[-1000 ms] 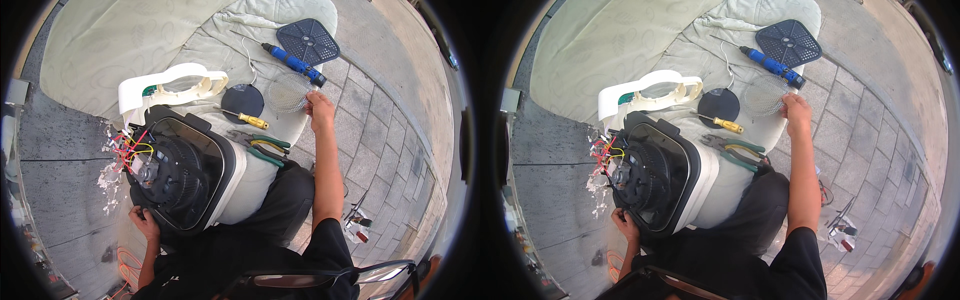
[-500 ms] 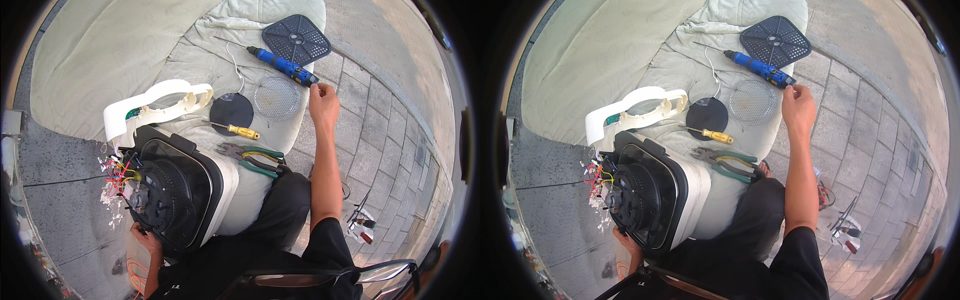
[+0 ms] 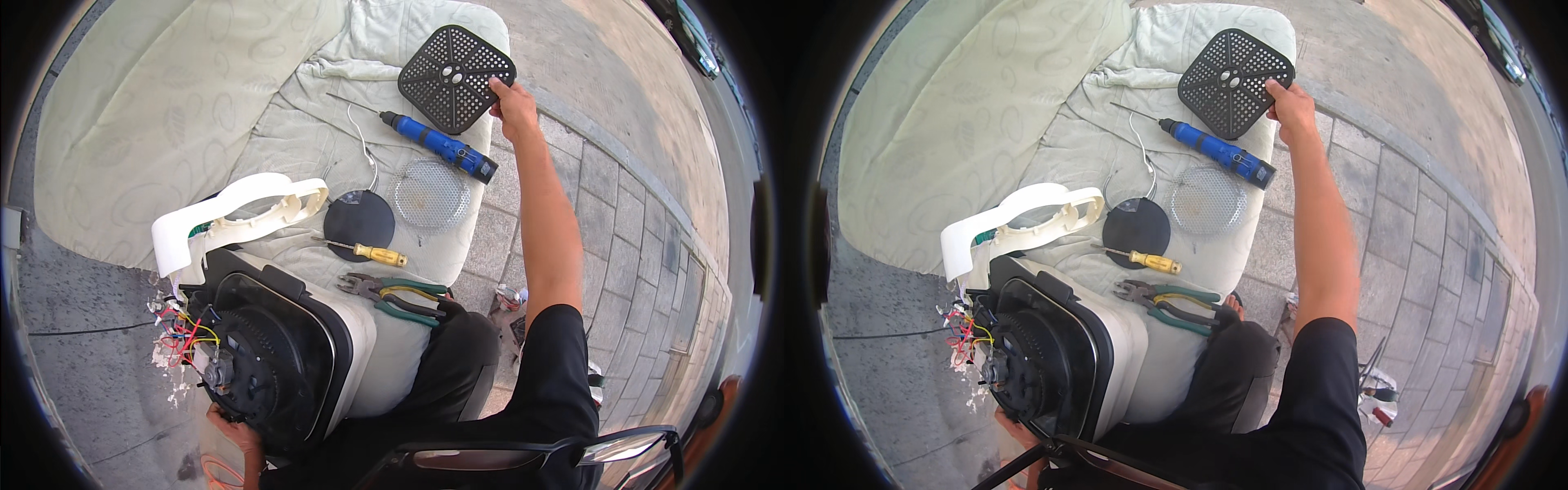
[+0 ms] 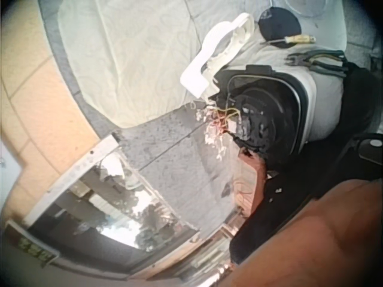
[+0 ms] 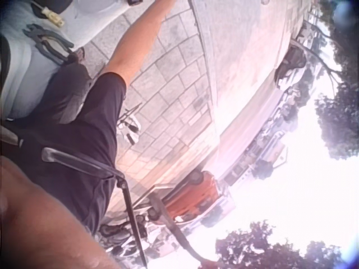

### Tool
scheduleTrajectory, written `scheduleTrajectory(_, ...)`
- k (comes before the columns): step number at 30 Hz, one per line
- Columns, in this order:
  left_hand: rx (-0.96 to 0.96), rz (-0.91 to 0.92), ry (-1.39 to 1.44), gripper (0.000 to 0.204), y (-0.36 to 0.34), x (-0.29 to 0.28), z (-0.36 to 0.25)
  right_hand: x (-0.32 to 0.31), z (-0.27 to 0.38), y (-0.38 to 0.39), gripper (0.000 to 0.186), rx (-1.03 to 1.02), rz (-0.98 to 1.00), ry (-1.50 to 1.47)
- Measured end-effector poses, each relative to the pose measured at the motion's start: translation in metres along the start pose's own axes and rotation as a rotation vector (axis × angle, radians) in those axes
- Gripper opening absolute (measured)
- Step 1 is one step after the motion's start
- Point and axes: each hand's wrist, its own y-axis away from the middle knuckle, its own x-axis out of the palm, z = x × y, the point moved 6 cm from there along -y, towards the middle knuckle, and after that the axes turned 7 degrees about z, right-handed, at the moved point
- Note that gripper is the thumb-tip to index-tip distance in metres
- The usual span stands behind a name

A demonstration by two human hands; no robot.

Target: The person disassembles a rice cooker, removes the inner pot and lid, and works on the internal wiring and control panel. They use a screwdriver and a soldering iron to adjust components and then reassemble the appliance.

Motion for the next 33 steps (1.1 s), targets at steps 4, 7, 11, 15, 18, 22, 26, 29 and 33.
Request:
scheduleTrajectory(4,-0.023,0.009,0.018,0.040,0.000,0.005,-0.010,0.015,0.101,0.023,0.025,-0.493,-0.009,0.052)
scheduleTrajectory(7,-0.015,0.012,0.018,0.045,-0.001,0.006,-0.018,0.017,0.147,0.047,0.026,-0.877,-0.127,0.366)
scheduleTrajectory(11,0.008,0.005,-0.050,0.050,-0.001,0.004,-0.023,0.029,0.135,0.044,0.027,-0.659,-0.079,0.299)
scheduleTrajectory(15,-0.010,0.011,-0.002,0.055,-0.005,0.005,-0.010,0.035,0.069,-0.009,0.024,-0.285,-0.012,0.123)
scheduleTrajectory(18,-0.015,0.039,-0.040,0.056,-0.004,0.004,-0.019,0.027,0.023,-0.029,0.041,-0.016,-0.046,0.270)
scheduleTrajectory(22,-0.030,0.032,0.040,0.054,0.003,-0.003,-0.017,0.021,-0.008,0.004,0.063,0.205,0.033,0.925)
scheduleTrajectory(26,-0.179,0.153,0.058,0.054,-0.009,0.012,-0.033,0.044,-0.023,0.097,0.070,-0.041,0.312,1.361)
scheduleTrajectory(29,-0.050,0.096,-0.043,0.054,-0.006,0.003,-0.024,0.060,-0.010,0.133,0.064,-0.105,0.360,1.432)
scheduleTrajectory(33,-0.037,0.081,-0.019,0.054,-0.004,0.004,-0.015,0.050,0.000,0.110,0.059,-0.028,0.402,1.274)
